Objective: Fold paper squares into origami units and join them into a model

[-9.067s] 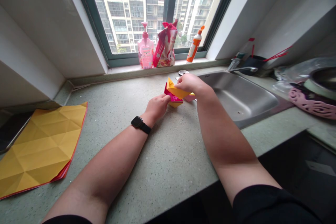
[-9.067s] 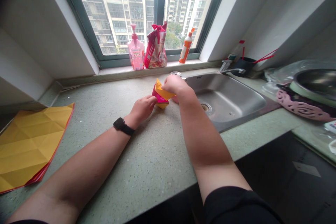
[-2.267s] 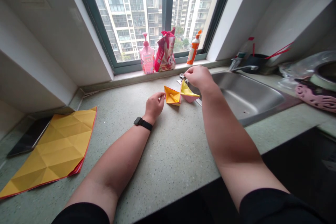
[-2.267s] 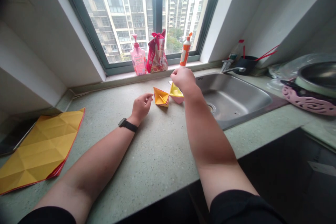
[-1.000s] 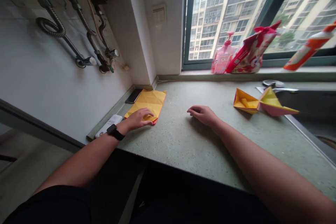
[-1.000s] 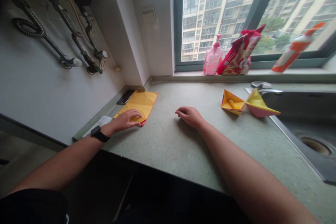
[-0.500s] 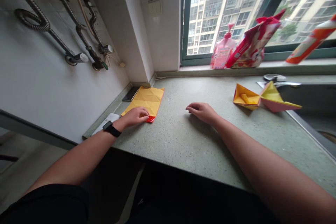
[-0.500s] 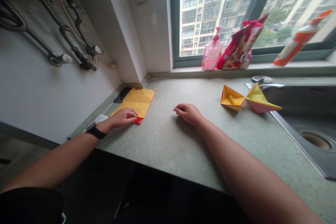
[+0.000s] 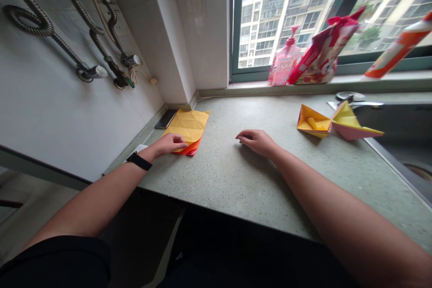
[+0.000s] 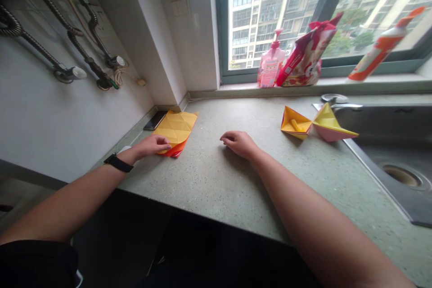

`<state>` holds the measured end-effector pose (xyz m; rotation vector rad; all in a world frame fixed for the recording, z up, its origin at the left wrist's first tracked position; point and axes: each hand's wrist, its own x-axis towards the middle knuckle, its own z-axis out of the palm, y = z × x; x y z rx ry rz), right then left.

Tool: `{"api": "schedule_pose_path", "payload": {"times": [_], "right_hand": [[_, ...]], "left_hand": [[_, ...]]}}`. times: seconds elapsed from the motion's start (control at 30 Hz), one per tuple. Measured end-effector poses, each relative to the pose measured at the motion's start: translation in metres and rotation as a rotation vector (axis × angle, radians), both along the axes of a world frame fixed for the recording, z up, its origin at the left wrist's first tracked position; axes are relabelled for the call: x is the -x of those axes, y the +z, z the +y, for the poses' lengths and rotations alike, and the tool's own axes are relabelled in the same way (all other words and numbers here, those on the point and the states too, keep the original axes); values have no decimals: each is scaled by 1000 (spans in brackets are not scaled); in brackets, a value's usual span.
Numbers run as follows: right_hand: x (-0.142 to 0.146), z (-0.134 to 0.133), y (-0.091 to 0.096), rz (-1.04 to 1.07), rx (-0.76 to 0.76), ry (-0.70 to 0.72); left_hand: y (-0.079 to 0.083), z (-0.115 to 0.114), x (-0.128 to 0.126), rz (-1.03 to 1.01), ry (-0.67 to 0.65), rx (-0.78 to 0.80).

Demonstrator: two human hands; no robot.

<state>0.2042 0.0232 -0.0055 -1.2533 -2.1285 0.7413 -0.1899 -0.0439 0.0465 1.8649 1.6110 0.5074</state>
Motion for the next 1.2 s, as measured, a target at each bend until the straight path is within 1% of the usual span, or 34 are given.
{"api": "schedule_pose_path", "payload": {"times": [0.2,0.33,0.4,0.5,0.6,0.7,0.77,0.8,0.87,0.9,0.97,1.0,1.1,1.2], "right_hand": [[-1,1,-3,10,-20,12],[-2,2,-3,14,-18,27],[-3,3,-3,26,-5,33],[-5,5,-3,64,20,28],[-7,9,-5,150,51,-5],[-12,16,-7,317,78,-72],[-18,22,-7,459,80,-141],[-21,25,-7,528,74,-180],[-30,32,-5,644,53,-260],[-35,35,-4,687,42,-294],[-45,41,-3,743,30,-343],[-49,43,-3,760,30,-359],[-59,48,-5,774,55,-389],[-64,50,-8,713,29,-440]], "left_hand": [[17,1,-5,-66,141,-66],[30,14,-2,-105,219,-163],[40,22,0,-116,214,-216],[61,31,-5,-105,171,-325],[86,34,-22,-32,55,-414],[108,33,-52,72,-65,-523],[116,30,-77,139,-176,-591],[118,28,-91,144,-240,-622],[115,23,-120,145,-382,-636],[110,20,-135,150,-450,-632],[95,14,-165,157,-557,-642],[84,11,-180,168,-605,-638],[45,1,-221,161,-654,-636],[5,-7,-251,222,-694,-640]]}}
